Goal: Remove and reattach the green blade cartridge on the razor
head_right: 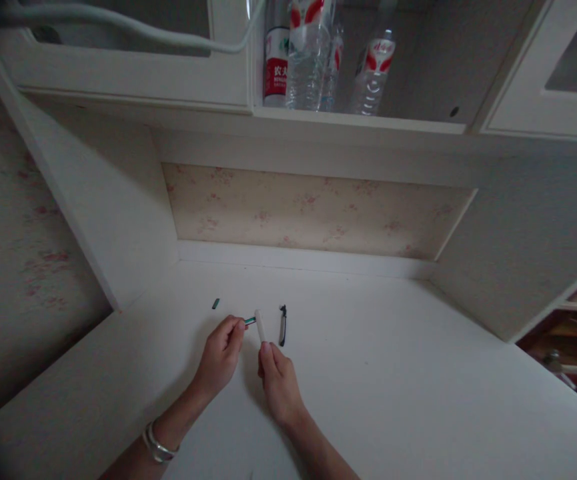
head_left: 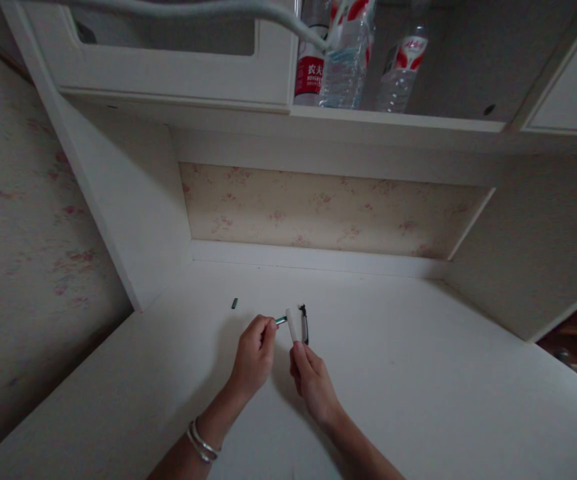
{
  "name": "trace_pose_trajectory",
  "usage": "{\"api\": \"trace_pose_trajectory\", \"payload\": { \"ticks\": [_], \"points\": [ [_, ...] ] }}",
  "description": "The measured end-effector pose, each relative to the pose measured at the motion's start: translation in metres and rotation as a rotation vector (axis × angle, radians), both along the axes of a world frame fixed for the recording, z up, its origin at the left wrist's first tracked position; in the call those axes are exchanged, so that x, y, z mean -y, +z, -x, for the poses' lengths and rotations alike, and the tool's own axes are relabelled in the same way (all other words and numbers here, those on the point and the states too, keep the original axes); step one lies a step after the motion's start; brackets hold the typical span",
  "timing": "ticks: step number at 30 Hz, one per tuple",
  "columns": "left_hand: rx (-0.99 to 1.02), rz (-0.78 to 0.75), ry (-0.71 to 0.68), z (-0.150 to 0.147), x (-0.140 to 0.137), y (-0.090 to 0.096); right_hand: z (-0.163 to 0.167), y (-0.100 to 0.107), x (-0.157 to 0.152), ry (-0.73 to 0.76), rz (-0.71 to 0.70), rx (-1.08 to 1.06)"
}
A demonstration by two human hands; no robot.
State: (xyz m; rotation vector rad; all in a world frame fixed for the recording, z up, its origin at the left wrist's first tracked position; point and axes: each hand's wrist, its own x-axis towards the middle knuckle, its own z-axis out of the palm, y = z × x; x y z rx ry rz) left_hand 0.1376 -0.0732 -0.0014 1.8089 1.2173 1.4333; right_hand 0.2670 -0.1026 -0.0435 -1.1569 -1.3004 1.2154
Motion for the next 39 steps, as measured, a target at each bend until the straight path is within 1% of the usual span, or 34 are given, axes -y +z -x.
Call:
{"api": "trace_pose_trajectory", "payload": {
  "ticks": [4, 5, 8, 10, 14, 15, 19, 20, 24, 25, 29, 30, 34, 35, 39],
  "points": [
    [0.007, -0.005, 0.017, 0.0000, -0.0002, -0.0007, 0.0012, -0.0003, 0.0007, 0.094, -0.009, 0.037],
    [0.012, 0.001, 0.017, 0.0000, 0.0000, -0.0007, 0.0010, 0.0000, 0.0004, 0.088, -0.012, 0.043],
    [0.031, 0.032, 0.000, 0.0000, 0.0004, -0.0007, -0.0005, 0.0002, -0.0009, -0.015, -0.020, 0.026],
    [0.033, 0.039, -0.003, -0.0001, 0.0003, -0.0009, -0.0009, -0.0005, -0.0010, -0.035, -0.022, 0.015],
    [0.013, 0.017, 0.015, -0.0003, -0.0007, -0.0018, -0.0001, -0.0016, 0.0002, 0.066, -0.040, 0.062],
    [0.010, 0.012, 0.014, -0.0003, -0.0009, -0.0021, -0.0003, -0.0015, 0.0000, 0.058, -0.042, 0.070],
    [0.007, 0.002, -0.006, -0.0002, -0.0006, -0.0028, -0.0026, -0.0001, -0.0019, -0.057, -0.028, 0.052],
    [0.000, -0.001, -0.005, -0.0002, -0.0005, -0.0029, -0.0030, 0.0001, -0.0017, -0.053, -0.026, 0.047],
    [-0.032, -0.027, 0.016, -0.0007, -0.0005, -0.0025, -0.0031, 0.0004, 0.0001, 0.068, -0.017, 0.066],
    [-0.032, -0.028, 0.014, -0.0008, -0.0007, -0.0024, -0.0032, 0.0004, 0.0000, 0.067, -0.016, 0.071],
    [-0.029, -0.015, -0.005, -0.0009, -0.0014, -0.0032, -0.0046, -0.0014, -0.0024, -0.046, -0.015, 0.059],
    [-0.035, -0.014, -0.003, -0.0009, -0.0015, -0.0037, -0.0046, -0.0020, -0.0026, -0.041, -0.013, 0.056],
    [-0.054, -0.018, 0.018, -0.0007, -0.0018, -0.0054, -0.0037, -0.0027, -0.0021, 0.076, -0.009, 0.069],
    [-0.053, -0.015, 0.016, -0.0006, -0.0018, -0.0054, -0.0039, -0.0024, -0.0022, 0.070, -0.010, 0.072],
    [-0.047, -0.002, -0.001, -0.0001, -0.0017, -0.0044, -0.0065, -0.0018, -0.0040, -0.055, -0.031, 0.083]
  ]
}}
